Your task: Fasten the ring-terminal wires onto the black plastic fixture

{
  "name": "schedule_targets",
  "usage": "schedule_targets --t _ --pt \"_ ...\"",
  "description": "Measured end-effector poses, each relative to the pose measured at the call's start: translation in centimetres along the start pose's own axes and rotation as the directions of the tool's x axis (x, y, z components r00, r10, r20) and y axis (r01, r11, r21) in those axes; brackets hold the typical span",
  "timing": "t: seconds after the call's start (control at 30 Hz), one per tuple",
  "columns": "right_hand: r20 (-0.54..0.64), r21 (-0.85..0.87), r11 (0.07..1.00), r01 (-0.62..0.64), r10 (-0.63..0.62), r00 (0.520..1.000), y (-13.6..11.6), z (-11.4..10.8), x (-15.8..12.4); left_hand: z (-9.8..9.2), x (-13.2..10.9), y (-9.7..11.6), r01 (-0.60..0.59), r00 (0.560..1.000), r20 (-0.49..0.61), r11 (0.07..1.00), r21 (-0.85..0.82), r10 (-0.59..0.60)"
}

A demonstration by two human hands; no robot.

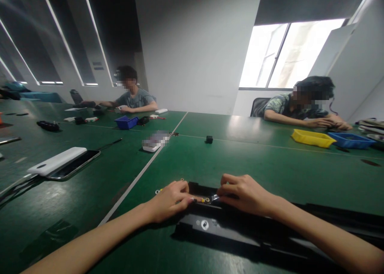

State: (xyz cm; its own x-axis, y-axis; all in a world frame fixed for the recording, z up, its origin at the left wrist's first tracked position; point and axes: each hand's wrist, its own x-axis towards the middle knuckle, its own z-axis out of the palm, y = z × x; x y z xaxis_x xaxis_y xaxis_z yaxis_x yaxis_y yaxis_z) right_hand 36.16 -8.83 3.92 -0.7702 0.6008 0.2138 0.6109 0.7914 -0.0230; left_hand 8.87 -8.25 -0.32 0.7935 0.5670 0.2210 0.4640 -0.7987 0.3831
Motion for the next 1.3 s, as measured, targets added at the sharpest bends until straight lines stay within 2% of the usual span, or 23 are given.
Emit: schedule_targets --t 0.73,1.13,1.3 --pt "-0.013 -0.01 1.0 0.01 -0.01 1.0 0.14 0.12 0.11 0.03 -0.06 0.0 0.001 1.0 -0.004 1.0 0.007 -0.001" --pt "0.027 0.012 1.0 0.013 -0.013 1.0 0.05 -0.06 0.08 -0.05 -0.08 0.04 -0.011 1.0 -0.005 1.0 0.021 0.011" --pt "0.001 0.009 1.0 0.026 -0.026 1.0 0.06 0.03 0.04 -0.1 0.01 0.12 -0.025 1.0 -0.007 0.999 0.03 0.026"
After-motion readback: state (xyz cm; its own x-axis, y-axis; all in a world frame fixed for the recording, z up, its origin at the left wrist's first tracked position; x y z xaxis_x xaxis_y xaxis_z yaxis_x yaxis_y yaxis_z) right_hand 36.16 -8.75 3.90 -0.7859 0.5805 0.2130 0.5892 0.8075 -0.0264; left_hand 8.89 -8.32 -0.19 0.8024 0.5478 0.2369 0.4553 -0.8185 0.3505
